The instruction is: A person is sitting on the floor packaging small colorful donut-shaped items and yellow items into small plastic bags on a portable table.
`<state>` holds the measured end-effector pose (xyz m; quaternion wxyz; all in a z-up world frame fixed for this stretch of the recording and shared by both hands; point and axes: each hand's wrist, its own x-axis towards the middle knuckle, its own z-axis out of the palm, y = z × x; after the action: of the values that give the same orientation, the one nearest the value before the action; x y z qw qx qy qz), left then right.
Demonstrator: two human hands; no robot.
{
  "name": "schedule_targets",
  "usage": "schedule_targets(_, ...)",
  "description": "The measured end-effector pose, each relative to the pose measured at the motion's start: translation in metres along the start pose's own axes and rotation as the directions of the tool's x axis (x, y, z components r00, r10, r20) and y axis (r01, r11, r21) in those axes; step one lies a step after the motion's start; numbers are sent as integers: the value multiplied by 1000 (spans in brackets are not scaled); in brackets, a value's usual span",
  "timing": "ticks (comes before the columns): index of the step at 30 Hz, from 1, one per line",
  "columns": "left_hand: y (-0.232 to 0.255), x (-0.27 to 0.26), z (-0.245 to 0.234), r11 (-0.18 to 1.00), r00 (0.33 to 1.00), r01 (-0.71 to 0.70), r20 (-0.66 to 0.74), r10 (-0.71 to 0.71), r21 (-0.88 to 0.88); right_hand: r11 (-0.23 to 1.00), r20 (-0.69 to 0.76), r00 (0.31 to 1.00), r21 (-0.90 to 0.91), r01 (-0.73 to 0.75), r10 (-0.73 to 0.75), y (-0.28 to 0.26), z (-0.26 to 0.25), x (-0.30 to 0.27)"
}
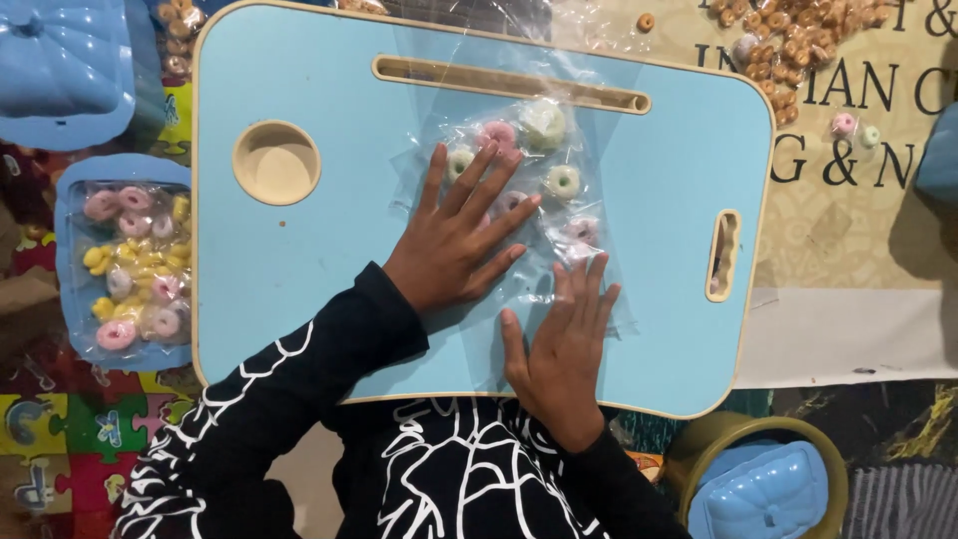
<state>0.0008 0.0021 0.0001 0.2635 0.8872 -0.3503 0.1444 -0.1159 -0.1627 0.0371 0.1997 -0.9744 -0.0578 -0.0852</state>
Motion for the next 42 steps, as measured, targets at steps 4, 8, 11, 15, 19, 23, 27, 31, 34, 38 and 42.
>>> schedule_targets(4, 1, -1, 1, 1000, 1000, 13, 0, -13, -3, 1000, 75, 997, -9, -9, 10, 4, 0, -2)
schedule_targets(8, -2, 0, 3, 1000, 1000, 24, 2, -24, 0, 999, 132, 991, -48, -20, 27, 2, -11, -9)
schedule_targets(11, -14, 8, 2, 999, 1000, 27, 8, -27, -35, 998, 178, 984, -55, -17, 27, -2, -30, -11)
schedule_targets(15, -32, 18, -5, 997, 996, -70, 53, 68, 38, 950, 423, 896, 314, -5, -135, -6, -96, 3)
schedule_targets(19, -40, 24, -20, 1000, 999, 2, -35, -2, -15, 834, 351, 935, 529, -156, -48, 25, -139, 25)
schedule_targets(23, -46, 26, -50, 993, 986, 115, -121, -116, -17, 956, 5, 999, 290, -51, 51, 45, -106, 96)
schedule_targets(27, -48, 24, -54, 944, 936, 323, -175, -307, 74, 905, -193, 924, 214, 367, -330, 73, -38, 152)
schedule_targets(31, -63, 22, -52, 902, 915, 393, -172, -365, 179, 921, -94, 938, 177, 347, -335, 82, -15, 150)
schedule_targets(34, -67, 16, -54, 902, 920, 381, 17, -392, 205, 925, 42, 941, 205, 321, -336, 86, -18, 149)
schedule_targets(38, -72, 18, -58, 913, 917, 367, 92, -387, 177, 948, 36, 959, 164, 272, -281, 82, -16, 154)
schedule_targets(42, -75, 13, -59, 936, 924, 306, 182, -336, 173, 971, 6, 986, 173, 164, -168, 87, -13, 153)
